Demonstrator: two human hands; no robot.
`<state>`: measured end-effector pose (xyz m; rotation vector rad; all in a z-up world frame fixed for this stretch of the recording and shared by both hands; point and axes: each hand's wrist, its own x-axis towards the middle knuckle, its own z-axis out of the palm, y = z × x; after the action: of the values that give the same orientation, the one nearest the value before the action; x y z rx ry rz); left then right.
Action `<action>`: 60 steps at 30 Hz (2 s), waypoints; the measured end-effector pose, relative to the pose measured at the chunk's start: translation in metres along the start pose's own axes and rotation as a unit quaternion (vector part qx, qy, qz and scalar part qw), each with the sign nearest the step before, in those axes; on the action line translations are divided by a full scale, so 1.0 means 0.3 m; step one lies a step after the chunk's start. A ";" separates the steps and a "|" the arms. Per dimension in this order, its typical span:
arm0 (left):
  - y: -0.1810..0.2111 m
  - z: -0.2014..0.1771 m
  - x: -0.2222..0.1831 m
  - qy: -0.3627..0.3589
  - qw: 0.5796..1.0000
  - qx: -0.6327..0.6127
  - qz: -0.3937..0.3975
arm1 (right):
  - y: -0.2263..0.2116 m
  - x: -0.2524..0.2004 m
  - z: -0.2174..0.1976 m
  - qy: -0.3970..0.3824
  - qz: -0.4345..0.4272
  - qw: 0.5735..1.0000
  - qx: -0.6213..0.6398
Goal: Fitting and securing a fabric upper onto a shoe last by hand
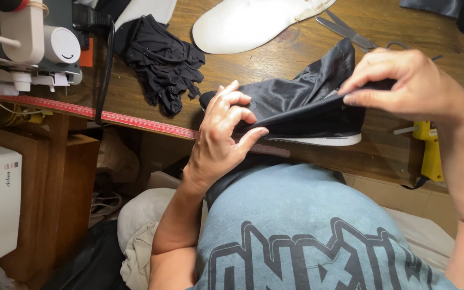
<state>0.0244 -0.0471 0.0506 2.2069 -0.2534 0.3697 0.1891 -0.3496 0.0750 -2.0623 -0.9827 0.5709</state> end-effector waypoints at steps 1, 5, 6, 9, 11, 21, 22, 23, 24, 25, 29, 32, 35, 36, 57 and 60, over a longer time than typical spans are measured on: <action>0.002 -0.008 -0.005 0.002 1.000 0.001 -0.006 | -0.016 -0.006 -0.003 0.005 -0.044 0.999 0.016; -0.006 -0.023 -0.033 0.011 1.000 0.004 -0.015 | -0.048 -0.043 0.004 -0.008 -0.059 0.998 0.028; -0.005 -0.025 -0.038 0.020 1.000 -0.001 -0.012 | -0.039 -0.053 0.007 -0.011 -0.044 0.999 0.020; -0.001 -0.036 -0.054 0.040 0.999 -0.001 -0.024 | -0.035 -0.060 0.012 -0.008 -0.048 0.999 -0.002; -0.006 -0.044 -0.068 0.055 0.998 0.007 -0.040 | -0.038 -0.051 0.020 -0.004 -0.068 0.998 -0.013; -0.015 -0.004 -0.109 0.144 0.989 -0.013 -0.031 | -0.055 -0.072 0.024 -0.006 -0.070 0.989 -0.127; -0.024 0.002 -0.115 0.137 0.989 -0.017 -0.047 | -0.074 -0.080 0.030 -0.004 -0.066 0.979 -0.192; -0.020 -0.005 -0.113 0.138 0.989 -0.015 -0.047 | -0.093 -0.066 0.053 -0.005 -0.068 0.979 -0.191; -0.016 -0.012 -0.112 0.136 0.989 -0.027 -0.055 | -0.111 -0.051 0.076 0.006 -0.119 0.965 -0.234; -0.011 -0.019 -0.112 0.132 0.988 -0.040 -0.063 | -0.130 -0.040 0.101 0.019 -0.169 0.946 -0.275; -0.001 -0.006 -0.095 0.124 0.986 -0.058 -0.091 | -0.253 0.045 0.219 0.009 -0.151 0.938 -0.312; -0.008 0.006 -0.093 0.131 0.984 -0.053 -0.110 | -0.272 0.104 0.284 0.016 -0.155 0.952 -0.264; -0.030 0.019 -0.102 0.135 0.981 -0.086 -0.109 | -0.270 0.120 0.318 -0.008 -0.106 0.979 -0.177; -0.040 0.024 -0.108 0.135 0.978 -0.115 -0.113 | -0.267 0.114 0.324 -0.002 -0.105 0.980 -0.166; -0.067 0.017 -0.136 0.200 0.977 -0.077 -0.007 | -0.316 0.091 0.377 0.106 -0.134 0.970 -0.173; -0.073 0.032 -0.141 0.204 0.978 -0.040 0.025 | -0.330 0.100 0.370 0.095 -0.131 0.977 -0.142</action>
<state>-0.0069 -0.0392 0.0143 1.9945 -0.0980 0.8118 0.0895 -0.2356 0.0843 -2.1370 -1.2512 0.0974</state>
